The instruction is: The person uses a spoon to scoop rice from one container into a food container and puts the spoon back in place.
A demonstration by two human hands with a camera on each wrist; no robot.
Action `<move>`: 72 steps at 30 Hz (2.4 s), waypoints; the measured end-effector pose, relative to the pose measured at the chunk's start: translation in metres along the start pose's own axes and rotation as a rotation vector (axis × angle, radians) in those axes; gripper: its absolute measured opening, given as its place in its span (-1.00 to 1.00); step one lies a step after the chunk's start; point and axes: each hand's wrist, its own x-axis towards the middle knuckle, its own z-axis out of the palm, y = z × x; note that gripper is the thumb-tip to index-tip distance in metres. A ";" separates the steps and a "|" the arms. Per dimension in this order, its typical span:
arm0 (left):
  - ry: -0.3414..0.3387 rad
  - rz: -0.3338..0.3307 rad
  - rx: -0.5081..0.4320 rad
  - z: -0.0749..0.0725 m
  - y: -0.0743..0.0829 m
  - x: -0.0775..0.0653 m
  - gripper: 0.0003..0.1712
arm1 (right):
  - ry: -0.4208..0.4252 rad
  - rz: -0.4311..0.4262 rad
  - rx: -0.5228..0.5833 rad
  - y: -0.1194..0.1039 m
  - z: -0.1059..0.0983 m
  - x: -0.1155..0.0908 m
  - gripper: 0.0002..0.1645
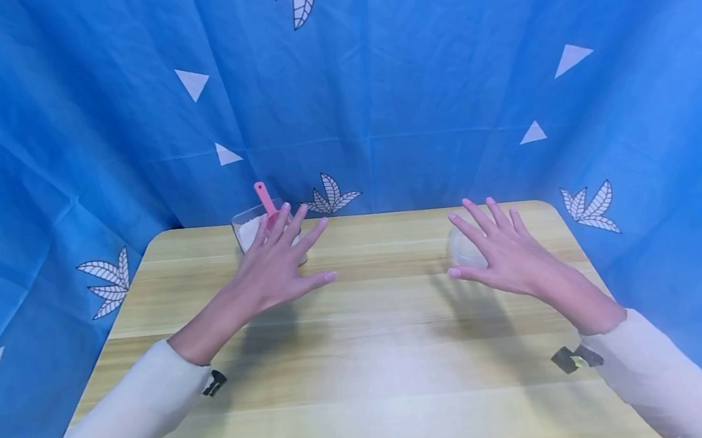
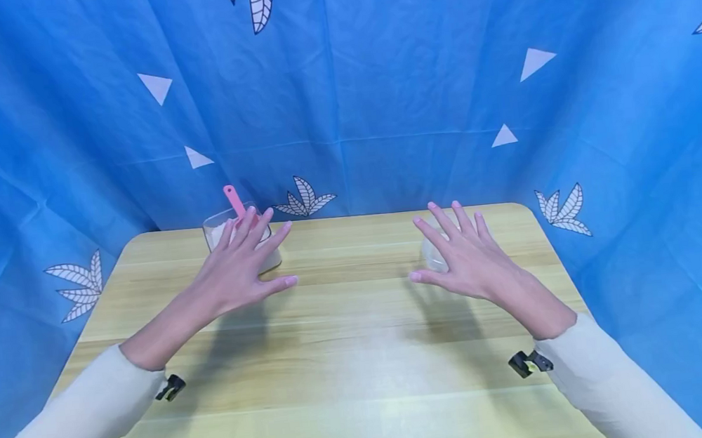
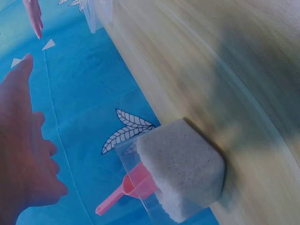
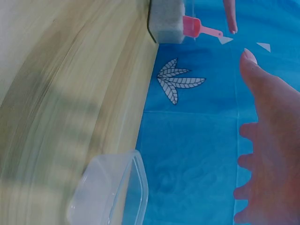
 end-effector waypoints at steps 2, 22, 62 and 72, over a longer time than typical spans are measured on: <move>0.003 0.005 0.007 0.001 0.000 0.002 0.11 | 0.003 0.002 0.001 0.001 0.000 0.000 0.17; 0.008 0.024 -0.010 0.007 0.010 0.017 0.09 | 0.004 0.042 0.050 0.007 0.003 0.001 0.18; -0.021 0.007 -0.101 0.038 0.034 0.060 0.09 | 0.001 0.178 0.060 0.054 0.030 -0.004 0.24; -0.020 0.009 -0.109 0.047 0.040 0.072 0.08 | -0.015 0.198 0.058 0.062 0.032 -0.005 0.25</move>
